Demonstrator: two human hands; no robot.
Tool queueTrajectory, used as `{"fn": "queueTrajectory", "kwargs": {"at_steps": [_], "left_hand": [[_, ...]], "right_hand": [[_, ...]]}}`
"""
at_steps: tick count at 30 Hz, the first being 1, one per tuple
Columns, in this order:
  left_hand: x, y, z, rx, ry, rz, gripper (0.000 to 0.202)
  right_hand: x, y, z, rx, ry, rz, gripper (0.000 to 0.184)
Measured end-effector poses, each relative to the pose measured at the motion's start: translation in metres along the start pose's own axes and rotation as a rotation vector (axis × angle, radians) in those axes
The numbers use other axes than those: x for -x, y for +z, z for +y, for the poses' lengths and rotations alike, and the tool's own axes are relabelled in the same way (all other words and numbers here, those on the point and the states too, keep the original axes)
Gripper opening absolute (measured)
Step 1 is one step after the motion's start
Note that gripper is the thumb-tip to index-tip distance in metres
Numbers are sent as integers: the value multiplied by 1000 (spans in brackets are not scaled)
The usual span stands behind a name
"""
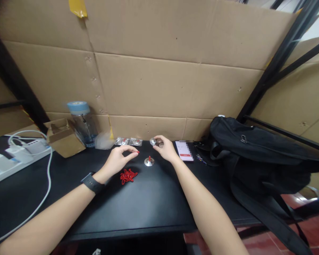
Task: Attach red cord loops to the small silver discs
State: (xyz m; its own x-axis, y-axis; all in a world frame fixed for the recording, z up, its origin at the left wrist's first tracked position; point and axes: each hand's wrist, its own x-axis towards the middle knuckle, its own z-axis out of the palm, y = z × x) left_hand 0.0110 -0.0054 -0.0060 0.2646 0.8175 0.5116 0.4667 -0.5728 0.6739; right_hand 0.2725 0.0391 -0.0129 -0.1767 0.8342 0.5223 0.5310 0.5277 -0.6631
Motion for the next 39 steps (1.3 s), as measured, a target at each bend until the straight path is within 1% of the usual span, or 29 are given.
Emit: {"fn": "queueTrajectory", "kwargs": {"at_steps": [2, 4, 7, 11, 17, 22, 25, 28, 29, 31, 32, 34, 36, 39], "left_hand": [[-2, -1, -4, 36, -4, 52, 17], [-4, -1, -8, 58, 1, 95, 18], [-5, -2, -9, 93, 28, 134, 17], [-4, -2, -6, 128, 66, 157, 14], [-3, -1, -4, 172, 36, 186, 15], [-2, 3, -4, 230, 7, 191, 15], [0, 2, 1, 138, 40, 216, 13], [2, -3, 9, -73, 41, 260, 12], [3, -5, 12, -146, 31, 265, 12], [3, -6, 15, -251, 20, 260, 12], [4, -6, 16, -278, 20, 251, 12], [4, -4, 15, -296, 31, 229, 13], [5, -2, 13, -301, 48, 209, 13], [4, -1, 10, -323, 67, 163, 13]], "right_hand": [[4, 10, -27, -187, -24, -48, 41], [11, 20, -51, -326, -44, -94, 44], [19, 33, -72, -380, -57, -115, 46], [23, 41, -75, -395, -44, -96, 43], [23, 44, -73, -498, 2, -101, 43], [25, 51, -74, -603, 60, -87, 46], [25, 54, -72, -569, 73, -76, 46], [26, 52, -73, -473, 90, -64, 44], [26, 49, -74, -429, 78, -64, 40], [26, 45, -78, -334, 8, -60, 27], [25, 43, -80, -284, -36, -56, 22], [25, 40, -81, -183, -101, -39, 20], [25, 40, -79, -84, -117, -29, 16], [25, 42, -73, 74, -124, -53, 13]]}}
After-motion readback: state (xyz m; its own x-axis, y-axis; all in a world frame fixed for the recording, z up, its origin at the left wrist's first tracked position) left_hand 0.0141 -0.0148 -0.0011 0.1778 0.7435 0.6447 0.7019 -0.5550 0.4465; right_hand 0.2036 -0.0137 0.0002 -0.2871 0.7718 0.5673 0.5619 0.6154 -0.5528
